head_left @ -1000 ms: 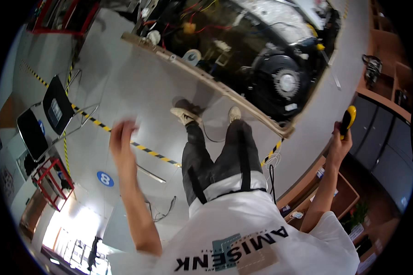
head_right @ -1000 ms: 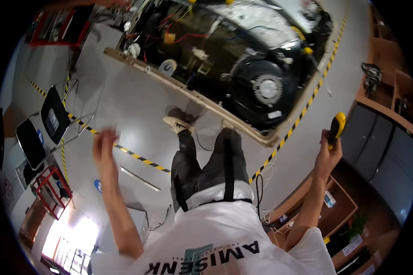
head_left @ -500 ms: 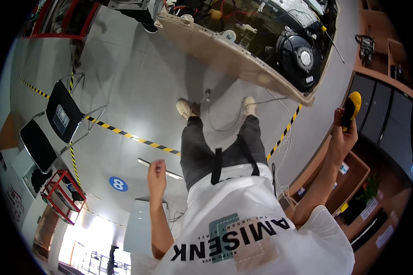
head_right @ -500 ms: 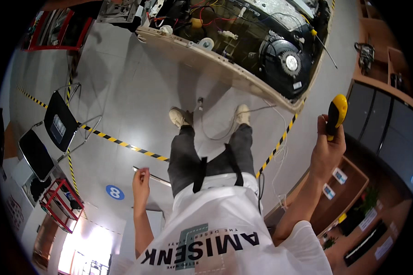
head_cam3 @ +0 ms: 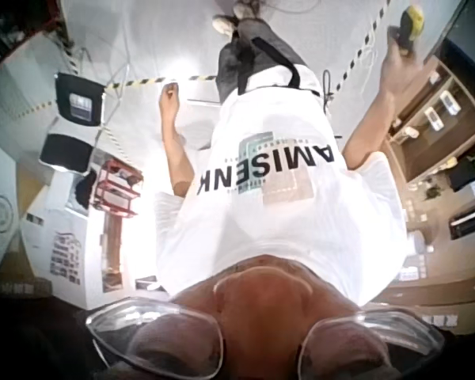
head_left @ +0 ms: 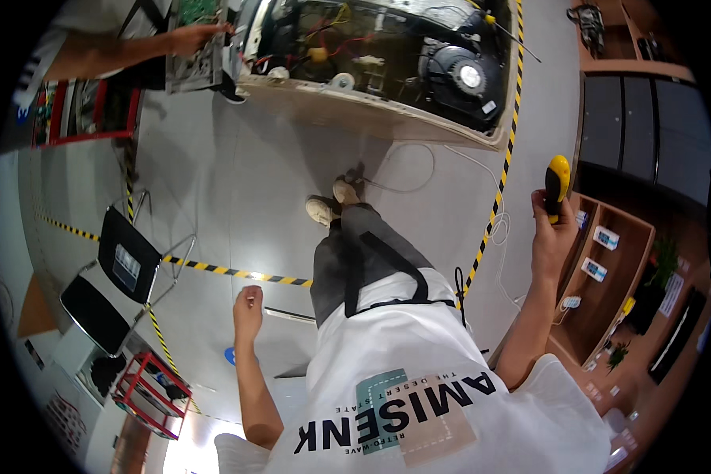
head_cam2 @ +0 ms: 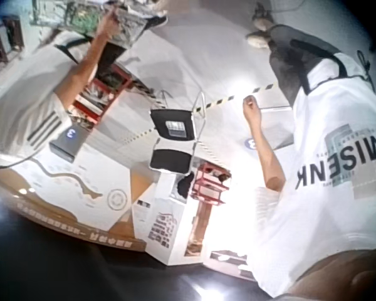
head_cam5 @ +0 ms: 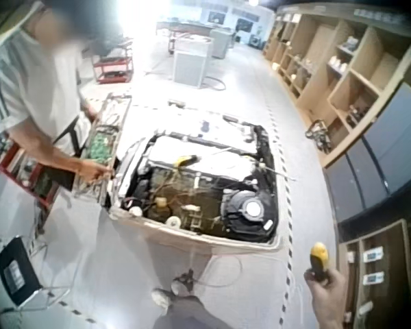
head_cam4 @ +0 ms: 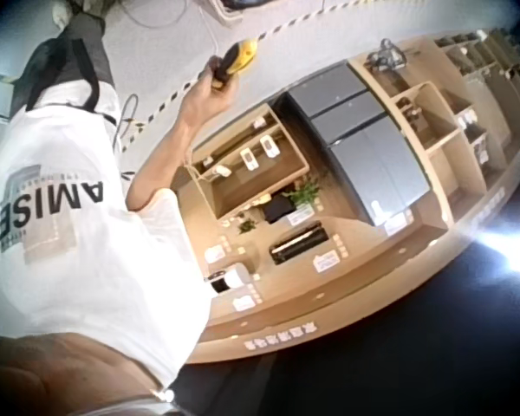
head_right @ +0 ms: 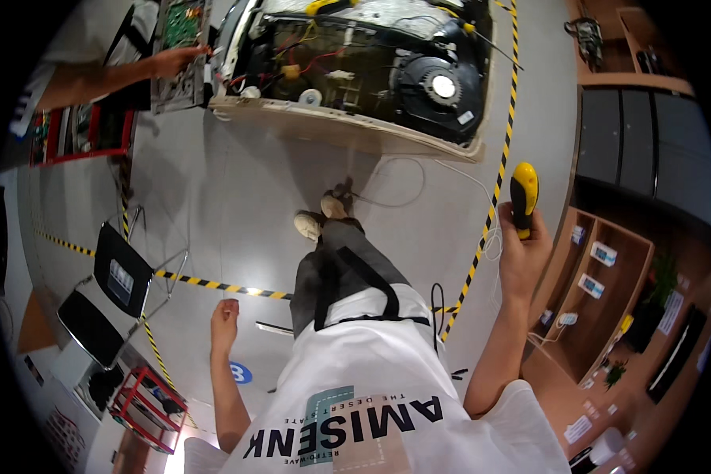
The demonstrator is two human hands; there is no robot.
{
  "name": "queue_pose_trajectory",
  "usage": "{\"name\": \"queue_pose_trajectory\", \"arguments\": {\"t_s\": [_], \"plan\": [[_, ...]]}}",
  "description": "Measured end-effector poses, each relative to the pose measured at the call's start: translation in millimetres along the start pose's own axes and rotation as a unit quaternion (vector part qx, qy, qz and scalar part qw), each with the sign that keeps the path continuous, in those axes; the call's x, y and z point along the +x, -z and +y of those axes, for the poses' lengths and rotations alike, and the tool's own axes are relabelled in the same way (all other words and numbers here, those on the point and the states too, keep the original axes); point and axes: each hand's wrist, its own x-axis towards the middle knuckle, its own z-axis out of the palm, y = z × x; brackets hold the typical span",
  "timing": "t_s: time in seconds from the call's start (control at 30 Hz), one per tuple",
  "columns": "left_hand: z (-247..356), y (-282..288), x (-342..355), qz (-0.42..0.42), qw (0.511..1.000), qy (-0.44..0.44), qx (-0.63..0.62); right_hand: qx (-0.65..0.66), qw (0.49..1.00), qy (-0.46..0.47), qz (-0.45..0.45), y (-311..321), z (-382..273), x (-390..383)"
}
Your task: The person manipulates internal wiring and components of an open appliance, using a screwdriver to adjust parts and handling electrical connectors by hand.
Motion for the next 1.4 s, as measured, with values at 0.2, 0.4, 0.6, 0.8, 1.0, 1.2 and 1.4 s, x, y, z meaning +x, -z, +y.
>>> {"name": "queue_pose_trajectory", "arguments": {"t_s": [0.2,0.4,0.6,0.8,1.0,1.2,1.4], "plan": [[111.0,11.3,0.8,0.044,0.995,-0.027,-0.081,0.100,0.995,-0.003,0.019,1.3,7.7,30.7],[231.9,-56.2,45.2,0.005,0.984,-0.143,-0.105,0.164,0.986,-0.011,-0.037,7.9,3.0,70.8],[352.9,-127.4,145.3,0.036,0.956,-0.282,-0.069,0.123,0.988,-0.015,-0.095,38.4,22.8,109.3],[429.5,-167.8,256.3,-0.065,0.918,0.065,-0.385,0.103,0.990,-0.071,-0.060,26.0,19.2,110.8],[422.7,-212.4,295.5,-0.160,0.842,0.227,-0.462,0.148,0.979,-0.132,0.036,-2.5,-36.8,78.4],[416.7,-187.5,286.9,-0.273,0.780,0.236,-0.510,0.210,0.973,-0.083,0.045,-33.0,-74.1,54.7],[416.7,-136.9,247.3,-0.402,0.681,0.193,-0.581,0.246,0.969,0.005,0.031,-72.0,-119.8,71.3]]}}
